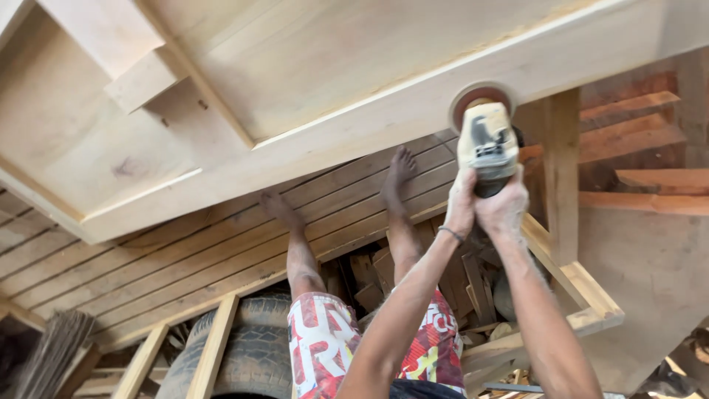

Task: The person sands a large wood plank using a power sander, moving the tool across the flat surface and around the edges of a circular cutout while another person assists by holding the tool.

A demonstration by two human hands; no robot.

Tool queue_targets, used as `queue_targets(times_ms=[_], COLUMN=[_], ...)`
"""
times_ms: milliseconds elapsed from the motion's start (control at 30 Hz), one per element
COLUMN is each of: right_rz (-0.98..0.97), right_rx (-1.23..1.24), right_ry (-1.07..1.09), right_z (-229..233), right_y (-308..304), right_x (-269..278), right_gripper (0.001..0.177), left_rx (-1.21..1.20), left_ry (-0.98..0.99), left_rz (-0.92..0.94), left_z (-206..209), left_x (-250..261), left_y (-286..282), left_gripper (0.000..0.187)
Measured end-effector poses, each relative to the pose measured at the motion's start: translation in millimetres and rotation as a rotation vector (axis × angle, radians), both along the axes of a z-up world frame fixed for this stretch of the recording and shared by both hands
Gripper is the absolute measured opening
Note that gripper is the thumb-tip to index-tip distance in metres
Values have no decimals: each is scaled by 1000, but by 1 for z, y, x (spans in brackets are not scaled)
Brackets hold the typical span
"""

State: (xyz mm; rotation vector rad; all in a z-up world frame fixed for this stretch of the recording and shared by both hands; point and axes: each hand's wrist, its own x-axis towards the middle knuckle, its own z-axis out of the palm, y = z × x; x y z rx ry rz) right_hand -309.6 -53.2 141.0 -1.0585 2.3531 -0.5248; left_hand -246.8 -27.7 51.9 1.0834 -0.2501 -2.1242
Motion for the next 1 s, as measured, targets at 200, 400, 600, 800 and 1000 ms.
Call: queue_targets(times_ms=[200, 400, 600, 800, 1000], right_rz=[-73, -184, -83, 13, 195], right_rx=[-179, -306, -225, -35, 101], right_ry=[-11, -15, -22, -16, -6], right_z=[19, 18, -1, -20, -39], right_y=[-6, 7, 19, 5, 1], right_x=[-91, -122, -58, 74, 192], right_gripper=[67, 66, 68, 76, 87], left_rx=[-59, -60, -46, 96, 252], left_ry=[111, -205, -95, -52, 46], left_rz=[-159, -609, -311, 2, 274], left_z=[43, 84, 39, -32, -65], left_x=[-88, -113, -49, 77, 194], left_y=[-48, -79, -31, 16, 46], left_gripper=[68, 76, 70, 72, 87])
